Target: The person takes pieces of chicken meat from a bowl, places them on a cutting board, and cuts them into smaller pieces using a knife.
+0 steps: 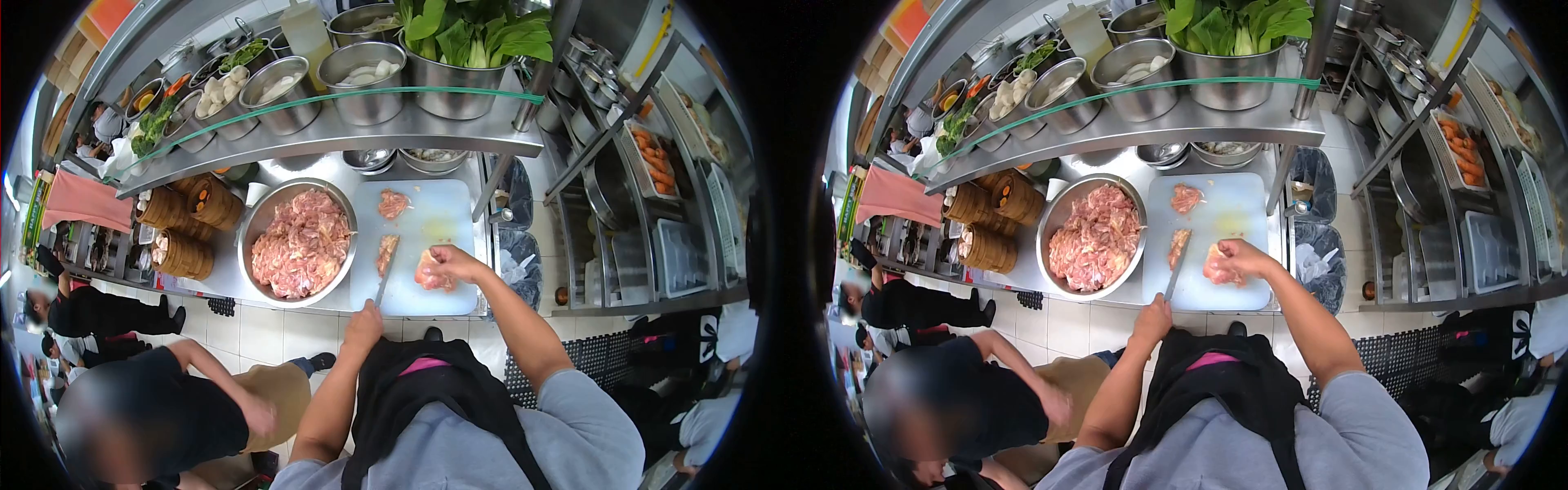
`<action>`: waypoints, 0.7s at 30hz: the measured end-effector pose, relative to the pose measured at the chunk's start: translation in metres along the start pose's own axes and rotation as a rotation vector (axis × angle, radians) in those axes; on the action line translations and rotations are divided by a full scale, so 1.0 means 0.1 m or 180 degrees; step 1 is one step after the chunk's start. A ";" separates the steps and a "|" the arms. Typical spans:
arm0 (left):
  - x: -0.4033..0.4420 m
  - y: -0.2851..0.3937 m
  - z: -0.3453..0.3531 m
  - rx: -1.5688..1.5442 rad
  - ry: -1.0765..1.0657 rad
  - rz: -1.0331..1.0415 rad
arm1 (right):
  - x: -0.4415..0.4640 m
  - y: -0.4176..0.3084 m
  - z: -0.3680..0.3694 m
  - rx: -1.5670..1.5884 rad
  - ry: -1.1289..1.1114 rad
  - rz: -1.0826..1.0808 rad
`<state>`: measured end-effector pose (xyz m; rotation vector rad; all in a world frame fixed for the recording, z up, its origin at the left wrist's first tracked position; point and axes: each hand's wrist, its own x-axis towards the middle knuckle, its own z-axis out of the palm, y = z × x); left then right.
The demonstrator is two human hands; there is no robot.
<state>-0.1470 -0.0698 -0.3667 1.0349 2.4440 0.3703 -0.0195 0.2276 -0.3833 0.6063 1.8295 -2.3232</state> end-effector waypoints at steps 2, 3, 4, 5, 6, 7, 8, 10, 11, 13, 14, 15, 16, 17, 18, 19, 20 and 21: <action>0.00 -0.01 -0.09 0.0112 0.0034 0.0006 | 0.22 -0.19 0.04 -0.0436 -0.0107 -0.0115; -0.02 -0.01 -0.10 0.0119 0.0039 -0.0007 | 0.31 -0.28 0.09 -0.0859 -0.0193 -0.0235; -0.05 -0.01 -0.11 0.0173 0.0050 0.0064 | 0.34 -0.36 0.15 -0.1656 0.0258 -0.0068; -0.09 -0.02 -0.10 0.0227 0.0057 0.0140 | 0.34 -0.32 0.19 -0.1645 0.0253 -0.0068; -0.13 -0.03 -0.08 0.0233 0.0058 0.0139 | 0.32 -0.28 0.24 -0.2508 0.0841 -0.0251; -0.18 -0.02 -0.07 0.0273 0.0074 0.0145 | 0.30 -0.26 0.28 -0.3368 0.1443 -0.0443; -0.19 -0.02 -0.07 0.0308 0.0099 0.0147 | 0.27 -0.28 0.33 -0.3374 0.1442 -0.0460; -0.22 0.05 -0.11 0.0286 0.0139 0.0159 | 0.17 -0.31 0.41 -0.3762 0.1786 -0.0967; -0.26 0.09 -0.13 0.0272 0.0156 0.0186 | 0.16 -0.27 0.42 -0.3764 0.1752 -0.0965; -0.34 0.26 -0.20 0.0335 0.0123 0.0188 | 0.20 -0.11 0.40 -0.3713 0.1124 -0.1532; -0.34 0.32 -0.21 0.0406 0.0109 0.0225 | 0.23 -0.05 0.41 -0.3718 0.1123 -0.1537; -0.33 0.36 -0.18 0.0401 0.0118 0.0227 | 0.27 0.01 0.42 -0.3790 0.1086 -0.1656; -0.34 0.38 -0.16 0.0450 0.0045 0.0175 | 0.30 0.07 0.42 -0.3859 0.1046 -0.1775; -0.34 0.40 -0.14 0.0499 -0.0036 0.0120 | 0.31 0.04 0.44 -0.3860 0.1040 -0.1775; -0.33 0.41 -0.12 0.0497 -0.0047 0.0114 | 0.31 0.02 0.46 -0.3854 0.1056 -0.1719; -0.30 0.41 -0.09 0.0381 -0.0128 0.0123 | 0.29 0.03 0.49 -0.3841 0.1069 -0.1649; -0.26 0.42 -0.07 0.0272 -0.0211 0.0140 | 0.27 0.04 0.50 -0.3825 0.1070 -0.1624; -0.14 0.42 0.00 0.0274 -0.0223 0.0148 | 0.28 0.02 0.49 -0.3882 0.1109 -0.1667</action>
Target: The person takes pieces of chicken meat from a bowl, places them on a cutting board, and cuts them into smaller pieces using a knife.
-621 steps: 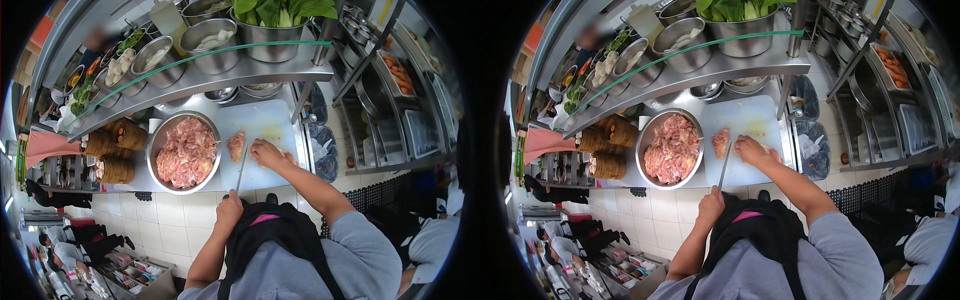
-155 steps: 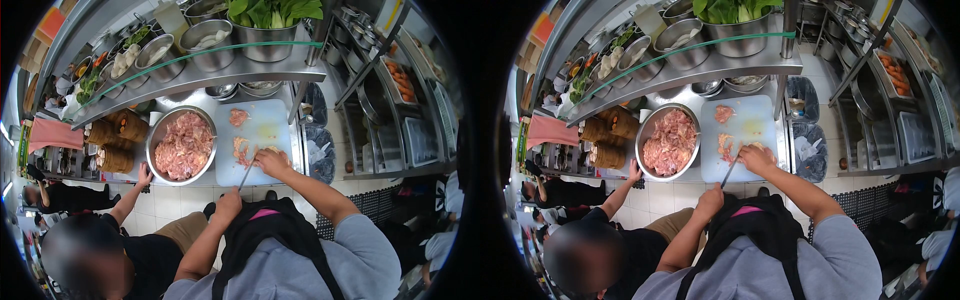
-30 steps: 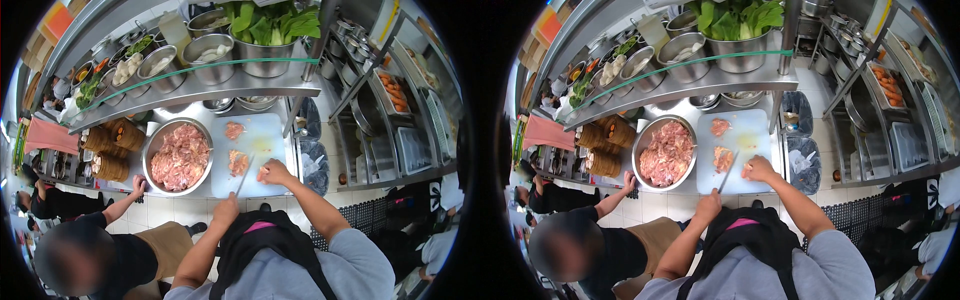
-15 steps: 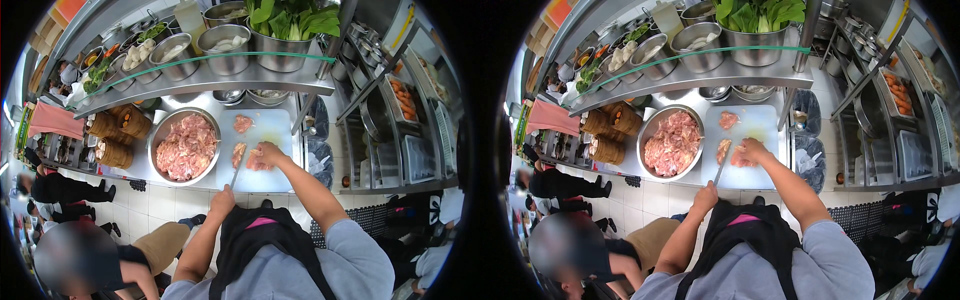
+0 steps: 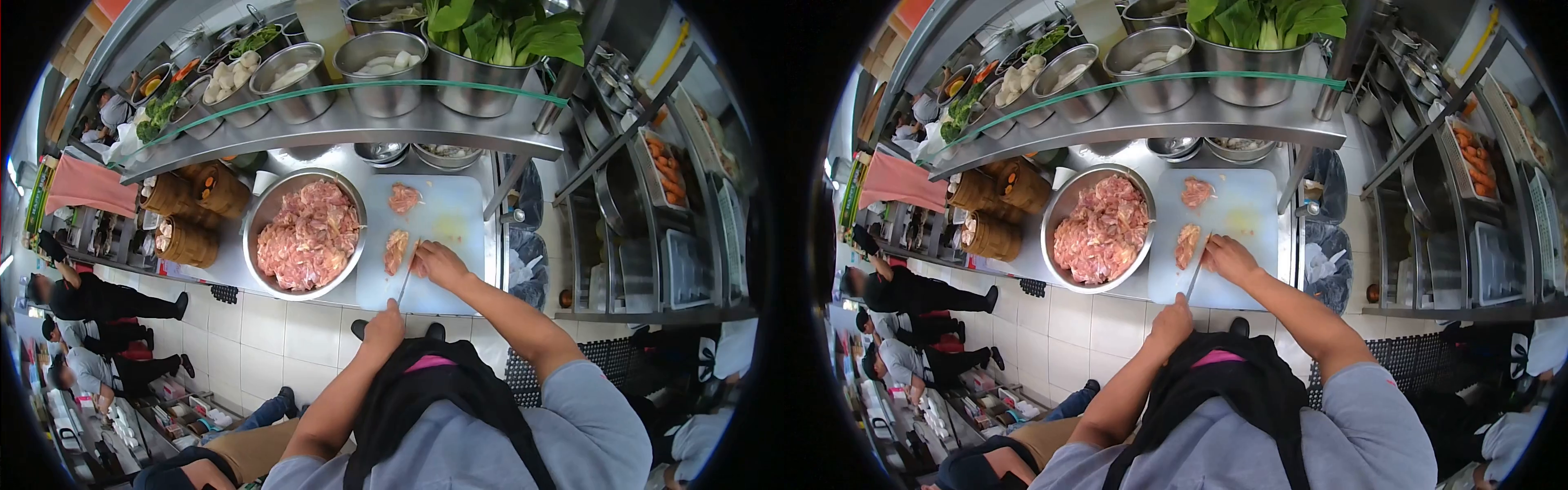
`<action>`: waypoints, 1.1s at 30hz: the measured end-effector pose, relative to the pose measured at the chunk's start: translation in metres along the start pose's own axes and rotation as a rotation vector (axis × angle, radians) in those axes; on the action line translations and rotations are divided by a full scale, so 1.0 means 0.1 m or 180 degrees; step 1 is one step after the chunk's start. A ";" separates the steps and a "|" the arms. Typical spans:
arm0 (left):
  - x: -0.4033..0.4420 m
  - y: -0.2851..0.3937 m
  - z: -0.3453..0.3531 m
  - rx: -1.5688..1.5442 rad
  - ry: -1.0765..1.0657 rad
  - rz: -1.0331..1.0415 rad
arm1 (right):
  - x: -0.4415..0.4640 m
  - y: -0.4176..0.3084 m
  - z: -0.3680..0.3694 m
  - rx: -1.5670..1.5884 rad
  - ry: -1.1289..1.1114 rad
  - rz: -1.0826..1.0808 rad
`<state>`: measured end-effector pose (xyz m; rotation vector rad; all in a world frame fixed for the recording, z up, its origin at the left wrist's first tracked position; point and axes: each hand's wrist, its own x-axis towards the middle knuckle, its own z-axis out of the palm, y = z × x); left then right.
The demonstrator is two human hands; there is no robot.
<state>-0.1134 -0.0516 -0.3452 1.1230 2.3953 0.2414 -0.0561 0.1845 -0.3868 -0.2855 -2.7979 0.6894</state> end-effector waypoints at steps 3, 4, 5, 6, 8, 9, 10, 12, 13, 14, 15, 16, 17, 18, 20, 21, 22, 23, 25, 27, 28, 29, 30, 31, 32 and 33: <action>0.47 0.05 0.09 -0.0252 0.0124 -0.0010 | 0.01 -0.01 -0.03 0.0024 -0.0021 -0.0006; 0.62 0.10 0.06 -0.0292 0.0079 -0.0022 | 0.02 0.00 -0.04 0.0112 -0.0077 0.0054; 0.67 0.15 0.05 -0.0346 0.0021 -0.0037 | 0.01 -0.01 -0.06 0.0090 -0.0096 0.0029; 0.64 0.15 0.06 -0.0379 0.0041 -0.0047 | -0.01 -0.01 -0.08 0.0127 -0.0164 0.0101; 0.48 0.09 0.05 -0.0326 -0.0110 -0.0119 | -0.01 0.00 -0.11 0.0157 -0.0215 0.0170; 0.32 0.03 0.08 -0.0316 -0.0148 -0.0165 | -0.02 0.00 -0.10 0.0157 -0.0191 0.0228; 0.13 -0.05 0.12 -0.0300 -0.0190 -0.0212 | -0.04 0.00 -0.09 0.0165 -0.0164 0.0290; -0.20 -0.15 0.09 -0.0282 -0.0204 -0.0212 | -0.06 0.05 -0.01 0.0268 -0.0100 0.0337; -0.25 -0.20 0.06 -0.0290 -0.0214 -0.0207 | -0.07 0.08 0.01 0.0349 -0.0050 0.0379; -0.23 -0.25 0.03 -0.0277 -0.0216 -0.0184 | -0.10 0.07 -0.01 0.0344 -0.0030 0.0396; -0.18 -0.30 -0.01 -0.0141 -0.0053 -0.0149 | -0.09 0.06 -0.05 0.0367 0.0104 0.0326; -0.15 -0.34 -0.03 -0.0011 0.0106 -0.0127 | -0.08 0.05 -0.07 0.0398 0.0226 0.0251; -0.09 -0.37 -0.05 0.0079 0.0347 -0.0124 | -0.06 0.04 -0.11 0.0393 0.0229 0.0236; -0.04 -0.32 -0.15 0.0071 0.0356 -0.0136 | -0.07 0.05 -0.14 0.0279 0.0266 0.0175; -0.06 -0.22 -0.30 0.0073 0.0249 -0.0024 | -0.10 0.05 -0.13 0.0178 0.0262 0.0120; -0.13 -0.16 -0.32 0.0062 0.0236 -0.0036 | -0.08 0.09 -0.12 0.0179 0.0047 0.0123; -0.16 -0.09 -0.34 0.0155 0.0105 0.0018 | -0.05 0.12 -0.10 0.0176 -0.0153 0.0123; -0.17 -0.03 -0.34 0.0250 -0.0023 0.0073 | -0.03 0.13 -0.08 0.0178 -0.0154 0.0119; -0.09 -0.08 -0.05 0.0034 -0.0042 0.0073 | -0.03 0.14 0.00 0.0321 0.0039 0.0098; 0.03 0.03 0.04 -0.0240 -0.0315 -0.0200 | 0.04 0.10 -0.11 0.0270 -0.0063 0.0099; 0.14 0.10 0.06 -0.0237 -0.0369 -0.0211 | 0.04 0.05 -0.15 0.0216 -0.0168 0.0099; 0.32 0.14 0.07 -0.0329 -0.0264 -0.0188 | 0.05 0.07 -0.14 0.0223 -0.0171 0.0119; 0.47 0.17 0.09 -0.0426 -0.0146 -0.0162 | 0.06 0.10 -0.12 0.0330 -0.0259 0.0104; 0.59 0.19 0.10 -0.0439 -0.0147 -0.0161 | 0.06 0.11 -0.10 0.0431 -0.0357 0.0079; 0.69 0.20 0.11 -0.0432 -0.0109 -0.0141 | 0.04 0.11 -0.11 0.0418 -0.0369 0.0063; 0.74 0.20 0.11 -0.0420 -0.0057 -0.0127 | 0.04 0.09 -0.12 0.0425 -0.0347 0.0104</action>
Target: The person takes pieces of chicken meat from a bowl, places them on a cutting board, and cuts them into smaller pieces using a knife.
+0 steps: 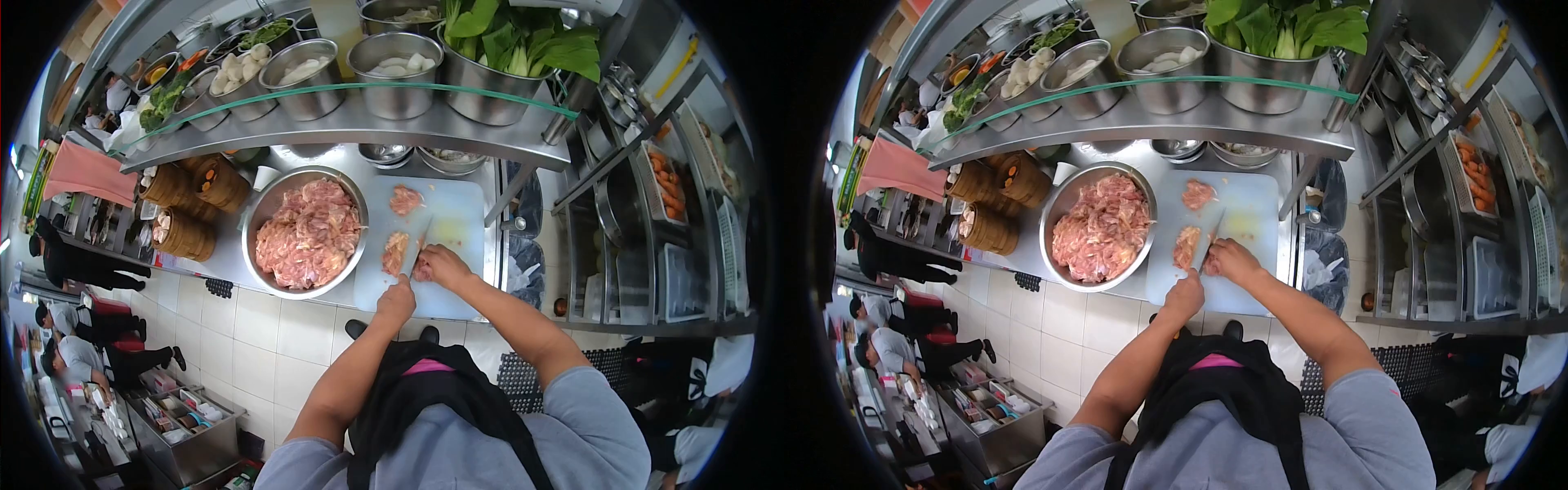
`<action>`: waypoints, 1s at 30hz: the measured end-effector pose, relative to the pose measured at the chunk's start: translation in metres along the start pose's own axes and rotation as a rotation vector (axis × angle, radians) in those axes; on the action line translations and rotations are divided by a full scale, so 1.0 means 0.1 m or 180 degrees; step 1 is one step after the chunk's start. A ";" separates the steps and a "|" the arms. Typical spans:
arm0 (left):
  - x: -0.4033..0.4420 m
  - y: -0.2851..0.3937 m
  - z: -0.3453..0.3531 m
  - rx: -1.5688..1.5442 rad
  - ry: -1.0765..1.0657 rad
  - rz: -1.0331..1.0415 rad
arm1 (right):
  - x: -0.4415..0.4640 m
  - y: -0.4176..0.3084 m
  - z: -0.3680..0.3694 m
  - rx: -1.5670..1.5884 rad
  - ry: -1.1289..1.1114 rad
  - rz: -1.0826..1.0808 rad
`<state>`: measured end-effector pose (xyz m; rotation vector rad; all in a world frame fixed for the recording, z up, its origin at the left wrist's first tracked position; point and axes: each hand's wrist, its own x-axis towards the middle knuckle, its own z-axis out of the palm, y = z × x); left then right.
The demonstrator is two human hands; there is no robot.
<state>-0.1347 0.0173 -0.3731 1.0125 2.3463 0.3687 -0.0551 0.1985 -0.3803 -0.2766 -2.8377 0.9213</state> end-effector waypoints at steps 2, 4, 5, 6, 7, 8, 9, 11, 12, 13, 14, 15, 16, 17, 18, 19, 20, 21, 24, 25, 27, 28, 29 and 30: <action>-0.16 -0.09 0.05 -0.0035 0.0054 0.0054 | -0.04 -0.01 0.05 0.0014 0.0041 0.0028; -0.41 -0.20 0.10 -0.0058 0.0110 0.0139 | -0.05 0.10 0.15 0.0140 0.0197 0.0142; -0.61 -0.30 0.10 -0.0020 0.0029 0.0084 | -0.06 0.10 0.13 0.0140 0.0209 0.0143; -0.74 -0.35 0.05 0.0024 -0.0056 0.0031 | -0.07 0.08 0.12 0.0109 0.0296 0.0117; -0.81 -0.40 0.00 0.0050 -0.0068 0.0041 | -0.09 0.06 0.11 0.0087 0.0389 0.0102; -0.88 -0.44 -0.07 0.0149 -0.0073 0.0056 | -0.11 0.03 0.09 0.0106 0.0407 0.0124; -0.92 -0.47 -0.11 0.0241 -0.0071 0.0067 | -0.12 0.02 0.07 0.0178 0.0401 0.0166; -0.79 -0.52 -0.20 0.0335 0.0102 -0.0006 | -0.16 -0.03 0.03 0.0256 0.0395 0.0206; -0.71 -0.52 -0.24 0.0409 0.0285 -0.0080 | -0.18 -0.05 0.01 0.0301 0.0462 0.0195; -0.68 -0.50 -0.26 0.0408 0.0280 -0.0078 | -0.19 -0.07 -0.02 0.0342 0.0526 0.0186; -0.68 -0.44 -0.32 0.0438 0.0234 -0.0004 | -0.20 -0.07 -0.03 0.0340 0.0520 0.0195; -0.71 -0.37 -0.37 0.0465 0.0187 0.0068 | -0.21 -0.06 -0.03 0.0274 0.0567 0.0078; -0.76 -0.30 -0.41 0.0457 0.0178 0.0066 | -0.21 -0.05 -0.04 0.0211 0.0613 -0.0040; -0.82 -0.20 -0.44 0.0518 -0.0035 0.0071 | -0.21 -0.03 -0.03 0.0213 0.0602 -0.0031; -0.85 -0.14 -0.43 0.0582 -0.0259 0.0080 | -0.20 -0.01 -0.02 0.0077 0.0571 -0.0146; -0.83 -0.12 -0.38 0.0586 -0.0293 0.0086 | -0.19 0.02 0.01 -0.0055 0.0543 -0.0249; -0.79 -0.10 -0.32 0.0449 -0.0281 0.0078 | -0.18 0.05 0.03 -0.0043 0.0534 -0.0204; -0.73 -0.09 -0.25 0.0310 -0.0273 0.0069 | -0.16 0.08 0.06 -0.0042 0.0424 -0.0144; -0.26 -0.08 0.01 0.0121 -0.0139 0.0040 | -0.16 0.07 0.04 -0.0057 0.0232 -0.0109; -0.13 -0.06 0.03 0.0094 -0.0139 0.0019 | -0.15 0.05 0.02 -0.0087 0.0186 -0.0154; 0.03 0.00 0.06 0.0071 0.0076 0.0253 | -0.16 0.01 0.03 -0.0107 0.0164 -0.0162; -0.02 -0.01 0.08 0.0047 0.0088 0.0247 | -0.16 0.01 0.01 -0.0124 0.0184 -0.0167; -0.08 -0.04 0.08 0.0048 -0.0029 0.0150 | -0.16 0.03 0.03 -0.0140 0.0193 -0.0183; -0.15 -0.07 0.05 0.0063 -0.0140 0.0067 | -0.17 0.06 0.06 -0.0138 0.0192 -0.0125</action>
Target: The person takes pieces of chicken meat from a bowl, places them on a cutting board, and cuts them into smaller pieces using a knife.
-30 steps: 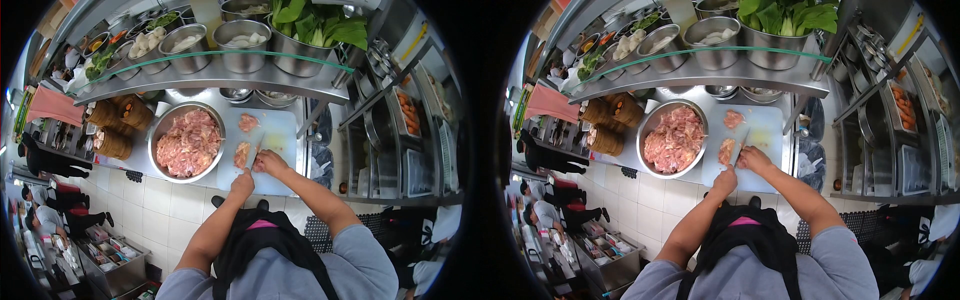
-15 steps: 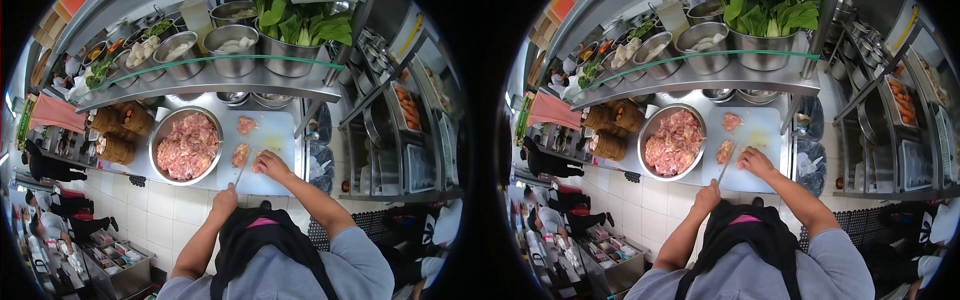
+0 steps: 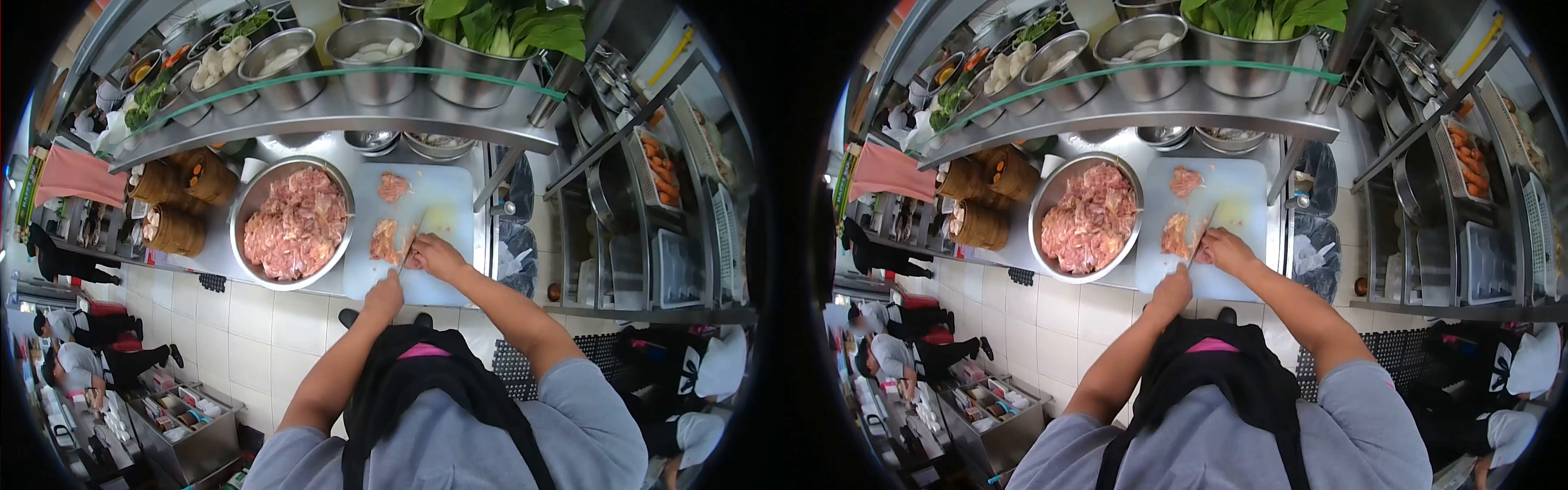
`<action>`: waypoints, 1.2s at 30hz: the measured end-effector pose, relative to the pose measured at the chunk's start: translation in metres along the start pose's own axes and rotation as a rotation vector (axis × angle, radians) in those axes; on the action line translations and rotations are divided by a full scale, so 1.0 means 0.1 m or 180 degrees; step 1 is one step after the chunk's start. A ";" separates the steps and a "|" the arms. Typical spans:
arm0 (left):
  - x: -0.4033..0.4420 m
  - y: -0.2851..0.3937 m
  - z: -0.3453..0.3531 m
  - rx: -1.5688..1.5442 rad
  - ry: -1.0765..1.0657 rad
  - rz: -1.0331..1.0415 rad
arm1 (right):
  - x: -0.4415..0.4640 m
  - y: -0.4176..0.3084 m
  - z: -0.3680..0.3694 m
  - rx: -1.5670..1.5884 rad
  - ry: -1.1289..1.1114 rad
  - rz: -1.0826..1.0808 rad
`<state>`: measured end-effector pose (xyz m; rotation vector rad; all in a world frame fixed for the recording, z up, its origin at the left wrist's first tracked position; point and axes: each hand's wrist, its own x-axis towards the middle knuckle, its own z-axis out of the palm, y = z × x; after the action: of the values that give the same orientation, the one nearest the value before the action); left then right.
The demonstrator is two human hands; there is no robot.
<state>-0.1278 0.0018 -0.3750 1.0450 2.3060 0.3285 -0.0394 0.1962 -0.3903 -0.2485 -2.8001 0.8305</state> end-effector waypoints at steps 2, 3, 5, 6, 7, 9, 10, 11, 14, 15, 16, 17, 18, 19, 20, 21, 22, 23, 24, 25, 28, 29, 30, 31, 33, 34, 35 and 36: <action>-0.32 -0.12 -0.01 0.0038 -0.0056 -0.0040 | -0.01 0.05 0.03 0.0010 0.0026 0.0081; -0.49 -0.20 0.00 0.0063 -0.0062 -0.0029 | -0.02 0.05 0.03 0.0024 0.0074 0.0092; -0.69 -0.33 -0.06 0.0172 -0.0023 0.0087 | -0.01 0.01 0.00 0.0051 0.0164 0.0116; -0.67 -0.36 -0.11 0.0199 -0.0028 0.0102 | -0.04 -0.01 -0.03 0.0363 0.0297 0.0166; -0.64 -0.38 -0.15 0.0333 0.0148 -0.0013 | -0.06 -0.02 -0.06 0.0671 0.0410 0.0207; -0.62 -0.35 -0.26 0.0448 0.0314 -0.0156 | -0.10 -0.05 -0.09 0.0631 0.0632 0.0171; -0.59 -0.31 -0.33 0.0472 0.0341 -0.0066 | -0.11 -0.07 -0.09 0.0580 0.0862 0.0135; -0.58 -0.26 -0.41 0.0493 0.0366 0.0022 | -0.12 -0.06 -0.10 0.0584 0.0841 0.0137; -0.70 -0.08 -0.42 0.0579 -0.0021 0.0054 | -0.11 -0.02 -0.13 0.0513 0.0384 -0.0072; -0.70 -0.04 -0.40 0.0610 -0.0198 0.0078 | -0.09 -0.01 -0.11 0.0369 0.0350 -0.0096; -0.66 -0.04 -0.34 0.0469 -0.0265 0.0030 | -0.08 -0.01 -0.08 0.0234 0.0313 -0.0111; -0.61 -0.04 -0.28 0.0485 -0.0302 0.0037 | -0.08 -0.02 -0.07 0.0252 0.0316 -0.0074; -0.52 -0.02 -0.21 0.0375 -0.0170 0.0074 | -0.07 -0.01 -0.07 0.0201 0.0221 -0.0044; -0.41 0.00 -0.15 0.0257 -0.0031 0.0102 | -0.05 -0.01 -0.08 0.0149 0.0117 -0.0025; -0.26 -0.01 -0.03 0.0252 -0.0056 0.0089 | -0.05 0.00 -0.09 0.0165 0.0098 -0.0011; -0.06 -0.03 0.10 0.0200 0.0134 0.0181 | -0.04 0.00 -0.10 0.0109 -0.0043 -0.0027; 0.07 -0.03 0.14 0.0150 0.0326 0.0281 | -0.04 0.00 -0.10 0.0047 -0.0178 -0.0041; 0.11 0.02 0.08 0.0139 0.0314 0.0278 | -0.06 -0.01 -0.08 0.0048 -0.0192 -0.0032; 0.12 0.10 0.00 0.0138 0.0183 0.0187 | -0.07 -0.01 -0.04 0.0057 -0.0112 -0.0046; 0.12 0.17 -0.08 0.0142 0.0074 0.0102 | -0.06 0.00 -0.03 0.0057 -0.0018 -0.0075; -0.12 -0.06 0.01 0.0148 0.0025 0.0115 | -0.07 0.02 -0.03 0.0148 0.0045 0.0010; -0.27 -0.14 0.01 0.0183 0.0023 0.0142 | -0.09 0.03 -0.02 0.0151 0.0085 0.0027; -0.44 -0.23 -0.01 0.0201 -0.0017 0.0160 | -0.11 0.05 -0.01 0.0306 0.0253 0.0060; -0.52 -0.29 -0.08 0.0227 -0.0064 0.0181 | -0.12 0.06 0.00 0.0464 0.0427 0.0100; -0.55 -0.34 -0.21 0.0305 0.0014 0.0098 | -0.18 0.00 -0.07 0.0520 0.0659 0.0266; -0.59 -0.35 -0.25 0.0330 0.0119 -0.0022 | -0.21 -0.03 -0.11 0.0561 0.0837 0.0390; -0.61 -0.29 -0.31 0.0336 0.0110 -0.0021 | -0.23 -0.06 -0.15 0.0567 0.0838 0.0399; -0.62 -0.21 -0.41 0.0388 0.0055 0.0046 | -0.24 -0.06 -0.18 0.0524 0.0764 0.0352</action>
<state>-0.1330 -0.0580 -0.3263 1.1225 2.3597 0.2056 -0.0121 0.1952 -0.3756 -0.4471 -2.4993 0.9792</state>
